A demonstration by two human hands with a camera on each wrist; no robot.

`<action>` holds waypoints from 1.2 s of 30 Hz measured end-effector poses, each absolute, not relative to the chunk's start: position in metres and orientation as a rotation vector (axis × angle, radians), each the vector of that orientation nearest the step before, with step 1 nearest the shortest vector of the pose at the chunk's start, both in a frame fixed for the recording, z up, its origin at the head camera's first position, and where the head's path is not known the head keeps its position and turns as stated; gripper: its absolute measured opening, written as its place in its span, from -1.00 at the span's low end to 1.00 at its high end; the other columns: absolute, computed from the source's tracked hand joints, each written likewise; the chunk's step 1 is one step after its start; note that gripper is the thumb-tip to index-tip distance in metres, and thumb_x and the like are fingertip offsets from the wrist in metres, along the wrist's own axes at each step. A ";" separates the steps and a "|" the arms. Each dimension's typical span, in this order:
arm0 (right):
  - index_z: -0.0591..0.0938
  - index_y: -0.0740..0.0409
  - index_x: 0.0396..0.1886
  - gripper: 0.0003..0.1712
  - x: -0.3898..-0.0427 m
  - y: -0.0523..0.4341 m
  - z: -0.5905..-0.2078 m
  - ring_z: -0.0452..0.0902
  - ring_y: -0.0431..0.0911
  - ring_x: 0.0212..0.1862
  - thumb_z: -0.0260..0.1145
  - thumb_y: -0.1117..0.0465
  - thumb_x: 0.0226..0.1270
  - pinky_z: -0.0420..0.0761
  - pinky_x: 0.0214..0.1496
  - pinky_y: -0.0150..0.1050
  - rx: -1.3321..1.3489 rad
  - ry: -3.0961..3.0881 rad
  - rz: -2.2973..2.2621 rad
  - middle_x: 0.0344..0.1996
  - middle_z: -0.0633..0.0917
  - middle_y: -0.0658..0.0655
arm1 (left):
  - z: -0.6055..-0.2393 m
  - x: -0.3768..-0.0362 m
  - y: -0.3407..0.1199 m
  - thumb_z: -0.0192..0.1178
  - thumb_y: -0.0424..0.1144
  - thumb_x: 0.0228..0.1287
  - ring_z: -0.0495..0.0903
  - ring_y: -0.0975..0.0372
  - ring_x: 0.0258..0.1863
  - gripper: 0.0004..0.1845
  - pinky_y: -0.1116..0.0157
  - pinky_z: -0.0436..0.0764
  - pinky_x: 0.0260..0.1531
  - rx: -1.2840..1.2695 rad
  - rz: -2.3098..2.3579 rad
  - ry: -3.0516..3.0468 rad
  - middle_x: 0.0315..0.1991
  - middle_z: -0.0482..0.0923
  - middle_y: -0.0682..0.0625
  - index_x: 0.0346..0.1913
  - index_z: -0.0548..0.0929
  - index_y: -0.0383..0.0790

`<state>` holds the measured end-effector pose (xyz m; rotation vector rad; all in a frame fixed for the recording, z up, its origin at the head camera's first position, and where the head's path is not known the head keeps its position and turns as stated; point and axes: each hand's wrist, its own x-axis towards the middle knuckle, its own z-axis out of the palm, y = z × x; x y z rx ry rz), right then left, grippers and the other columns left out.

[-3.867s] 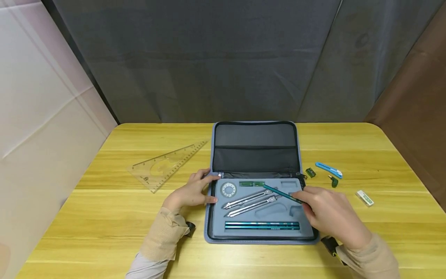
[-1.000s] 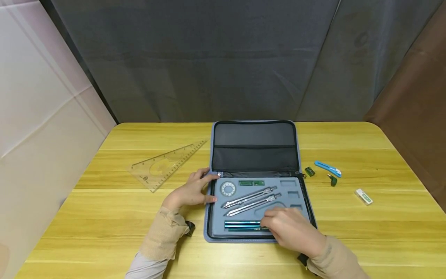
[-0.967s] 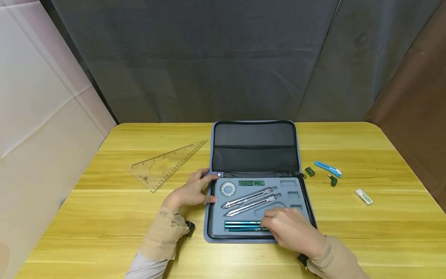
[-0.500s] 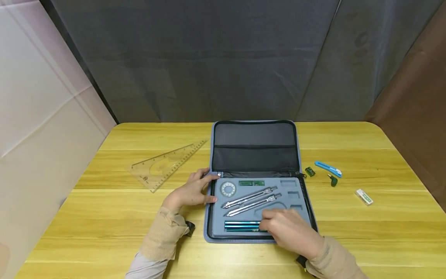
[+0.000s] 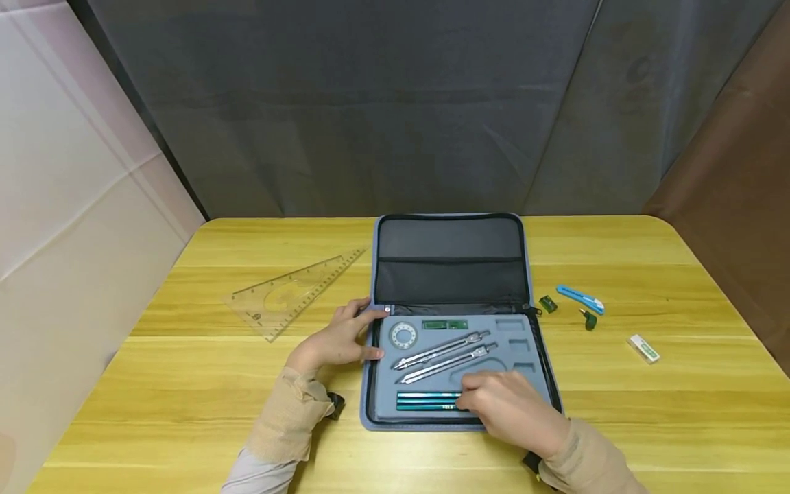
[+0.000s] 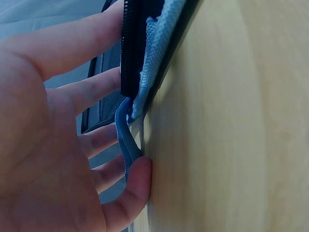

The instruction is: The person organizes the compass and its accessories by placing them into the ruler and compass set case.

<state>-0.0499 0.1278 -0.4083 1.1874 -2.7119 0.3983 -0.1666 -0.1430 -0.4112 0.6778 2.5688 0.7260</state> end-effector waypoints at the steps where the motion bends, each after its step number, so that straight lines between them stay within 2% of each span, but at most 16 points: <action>1: 0.63 -0.09 -0.63 -0.60 -0.050 0.128 -0.409 0.11 -0.38 -0.62 0.20 0.57 -0.09 -0.01 -0.73 -0.56 1.190 -2.705 0.398 -0.67 0.29 -0.19 | -0.411 -0.166 -0.143 0.28 -0.04 0.07 -0.03 -0.13 0.29 -0.34 -0.14 0.15 0.15 0.680 0.726 2.569 0.38 -0.10 -0.23 0.27 0.33 0.00; 8: 0.62 -0.08 -0.70 -0.50 -0.050 0.125 -0.412 0.05 -0.36 -0.61 0.08 0.66 -0.23 0.00 -0.70 -0.56 1.206 -2.662 0.413 -0.68 0.25 -0.17 | -0.411 -0.166 -0.142 0.28 -0.06 0.07 -0.04 -0.11 0.30 -0.34 -0.13 0.14 0.16 0.671 0.728 2.567 0.39 -0.12 -0.20 0.27 0.32 0.01; 15: 0.70 -0.02 -0.60 -0.54 -0.050 0.124 -0.412 0.31 -0.41 -0.55 0.14 0.64 -0.12 0.19 -0.64 -0.59 1.193 -2.706 0.465 -0.62 0.41 -0.17 | -0.412 -0.167 -0.142 0.28 -0.04 0.07 -0.03 -0.13 0.29 -0.34 -0.13 0.15 0.15 0.671 0.724 2.572 0.38 -0.10 -0.22 0.26 0.33 0.00; 19: 0.68 -0.04 -0.62 -0.55 -0.050 0.123 -0.412 0.21 -0.39 -0.59 0.15 0.63 -0.12 0.17 -0.66 -0.57 1.190 -2.712 0.443 -0.64 0.37 -0.16 | -0.412 -0.167 -0.143 0.28 -0.05 0.08 -0.02 -0.13 0.29 -0.34 -0.13 0.15 0.15 0.679 0.724 2.575 0.38 -0.10 -0.22 0.26 0.33 -0.01; 25: 0.67 -0.02 -0.61 -0.58 -0.050 0.123 -0.412 0.22 -0.39 -0.59 0.17 0.62 -0.11 0.20 -0.66 -0.58 1.188 -2.717 0.441 -0.63 0.37 -0.16 | -0.412 -0.166 -0.143 0.28 -0.05 0.08 -0.03 -0.12 0.29 -0.34 -0.13 0.15 0.15 0.673 0.729 2.568 0.39 -0.12 -0.21 0.27 0.33 0.00; 30: 0.62 -0.04 -0.65 -0.61 -0.050 0.123 -0.413 0.11 -0.37 -0.61 0.19 0.58 -0.09 0.15 -0.68 -0.56 1.187 -2.696 0.412 -0.65 0.29 -0.16 | -0.413 -0.165 -0.143 0.28 -0.05 0.07 -0.03 -0.12 0.29 -0.34 -0.13 0.15 0.15 0.673 0.731 2.569 0.39 -0.12 -0.20 0.27 0.33 0.01; 36: 0.63 -0.03 -0.63 -0.65 -0.049 0.124 -0.412 0.17 -0.38 -0.59 0.23 0.55 -0.10 0.18 -0.69 -0.56 1.194 -2.687 0.370 -0.63 0.31 -0.16 | -0.412 -0.166 -0.143 0.28 -0.05 0.08 -0.03 -0.12 0.30 -0.34 -0.14 0.15 0.15 0.675 0.725 2.570 0.39 -0.12 -0.21 0.27 0.32 0.01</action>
